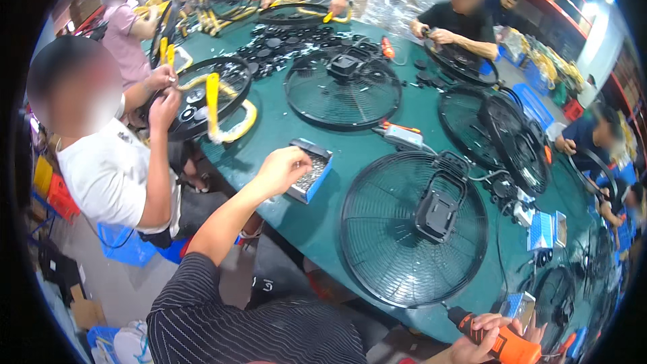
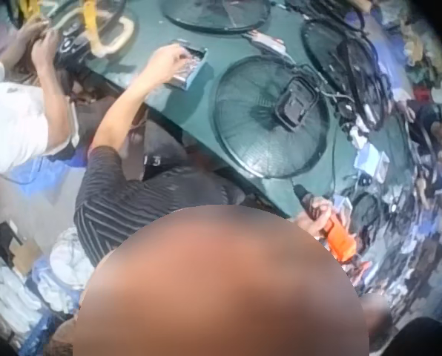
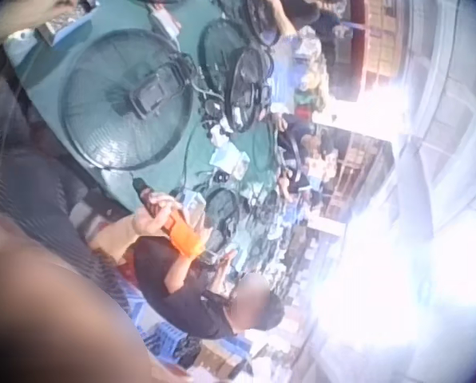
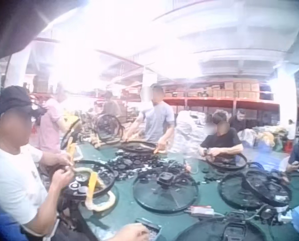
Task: The recorder and others at an assembly table assemble industrial fan housings and grilles using an electric screwdriver.
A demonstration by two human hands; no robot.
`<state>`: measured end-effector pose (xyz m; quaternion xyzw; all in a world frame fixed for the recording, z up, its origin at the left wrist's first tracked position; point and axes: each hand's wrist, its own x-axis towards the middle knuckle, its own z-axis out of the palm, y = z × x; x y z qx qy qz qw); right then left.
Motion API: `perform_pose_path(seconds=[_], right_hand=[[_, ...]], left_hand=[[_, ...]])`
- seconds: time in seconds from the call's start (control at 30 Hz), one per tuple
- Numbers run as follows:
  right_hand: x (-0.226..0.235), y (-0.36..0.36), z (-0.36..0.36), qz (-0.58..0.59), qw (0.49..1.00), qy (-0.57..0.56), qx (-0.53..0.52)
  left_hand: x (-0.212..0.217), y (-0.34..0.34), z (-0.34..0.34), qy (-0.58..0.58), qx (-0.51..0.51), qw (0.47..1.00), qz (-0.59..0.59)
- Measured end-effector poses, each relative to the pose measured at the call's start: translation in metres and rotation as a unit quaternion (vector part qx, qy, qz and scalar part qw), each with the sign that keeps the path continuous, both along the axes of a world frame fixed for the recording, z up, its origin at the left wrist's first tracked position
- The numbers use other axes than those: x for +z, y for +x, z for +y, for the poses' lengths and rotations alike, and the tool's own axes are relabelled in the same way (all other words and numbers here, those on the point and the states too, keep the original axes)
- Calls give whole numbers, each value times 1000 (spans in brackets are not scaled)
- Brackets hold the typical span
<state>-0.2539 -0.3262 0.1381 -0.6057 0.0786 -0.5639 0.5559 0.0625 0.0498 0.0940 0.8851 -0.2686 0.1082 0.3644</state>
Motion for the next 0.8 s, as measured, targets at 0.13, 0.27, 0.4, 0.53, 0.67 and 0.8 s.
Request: perform_pose_path(seconds=[0.13,0.27,0.4,0.53,0.67,0.8], right_hand=[[20,12,35,-160,963,120,182],[35,24,69,-219,921,177,269],[42,30,88,-188,905,219,311],[40,33,88,-161,902,219,336],[35,31,87,-155,905,224,326],[33,28,87,-162,907,233,311]], left_hand=[[6,-57,-37,-262,-157,910,279],[4,-130,-75,-306,-302,784,448],[1,-159,-97,-358,-369,743,429],[1,-159,-102,-349,-379,765,386],[2,-159,-103,-323,-377,791,357],[2,-158,-105,-314,-384,789,364]])
